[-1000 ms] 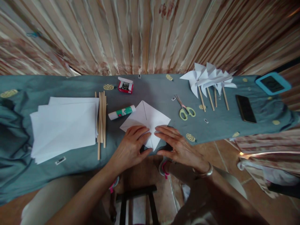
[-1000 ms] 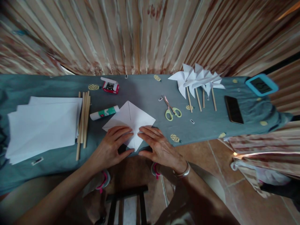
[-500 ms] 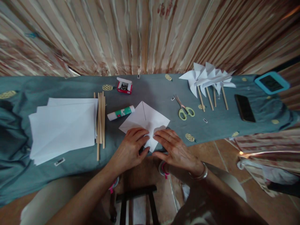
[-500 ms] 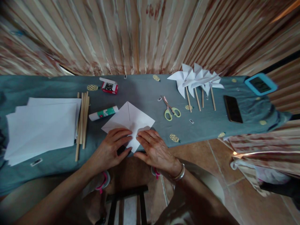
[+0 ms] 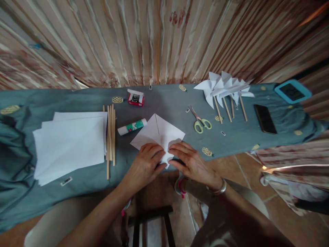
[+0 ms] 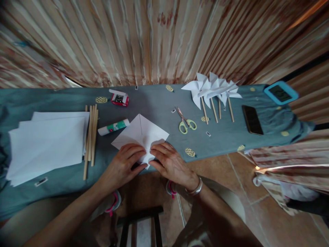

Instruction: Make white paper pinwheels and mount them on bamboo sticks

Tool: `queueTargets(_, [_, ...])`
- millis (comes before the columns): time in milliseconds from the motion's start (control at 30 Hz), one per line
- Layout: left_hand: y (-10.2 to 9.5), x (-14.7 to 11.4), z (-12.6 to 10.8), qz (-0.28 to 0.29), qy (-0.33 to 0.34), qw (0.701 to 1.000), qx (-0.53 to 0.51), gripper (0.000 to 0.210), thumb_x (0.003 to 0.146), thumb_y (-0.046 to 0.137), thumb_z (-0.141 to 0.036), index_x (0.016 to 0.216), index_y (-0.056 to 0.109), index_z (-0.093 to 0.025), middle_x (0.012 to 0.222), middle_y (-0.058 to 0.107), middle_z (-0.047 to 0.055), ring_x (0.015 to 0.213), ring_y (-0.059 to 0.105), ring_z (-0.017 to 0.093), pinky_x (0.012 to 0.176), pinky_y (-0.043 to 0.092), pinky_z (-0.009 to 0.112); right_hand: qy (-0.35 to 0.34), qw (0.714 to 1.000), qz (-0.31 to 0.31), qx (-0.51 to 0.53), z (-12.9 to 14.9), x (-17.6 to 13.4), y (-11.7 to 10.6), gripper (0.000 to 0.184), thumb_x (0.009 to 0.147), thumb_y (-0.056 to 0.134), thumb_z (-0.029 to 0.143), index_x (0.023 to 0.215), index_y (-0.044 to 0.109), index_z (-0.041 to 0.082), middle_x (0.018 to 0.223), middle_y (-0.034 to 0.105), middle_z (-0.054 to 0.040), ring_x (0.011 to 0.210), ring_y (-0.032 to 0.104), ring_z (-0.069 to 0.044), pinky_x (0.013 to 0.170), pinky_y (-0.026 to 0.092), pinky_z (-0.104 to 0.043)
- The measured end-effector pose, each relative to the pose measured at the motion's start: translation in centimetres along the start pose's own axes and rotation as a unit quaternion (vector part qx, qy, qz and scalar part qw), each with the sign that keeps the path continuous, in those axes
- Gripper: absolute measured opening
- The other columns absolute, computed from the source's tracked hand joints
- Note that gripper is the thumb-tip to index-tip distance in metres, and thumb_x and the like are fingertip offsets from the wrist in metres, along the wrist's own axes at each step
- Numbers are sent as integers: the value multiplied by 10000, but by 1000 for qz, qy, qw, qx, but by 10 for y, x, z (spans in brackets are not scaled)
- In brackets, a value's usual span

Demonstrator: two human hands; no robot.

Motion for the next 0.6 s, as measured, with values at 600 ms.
queueTargets(600, [5, 7, 1, -11, -11, 1000, 6, 156, 895, 572, -246, 1003, 621, -144, 978, 667, 84, 943, 582, 229, 830, 487, 394, 15, 998, -17, 63, -5, 0, 0, 279, 934, 526, 232, 1202, 597, 197, 1187, 639, -82, 1151, 550, -220, 1017, 471, -436])
Point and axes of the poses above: each hand's wrist, its own x-axis towards the middle knuckle, its own y-axis out of the palm, z = x × y, the point moved 6 cm from there along x, towards the middle knuckle
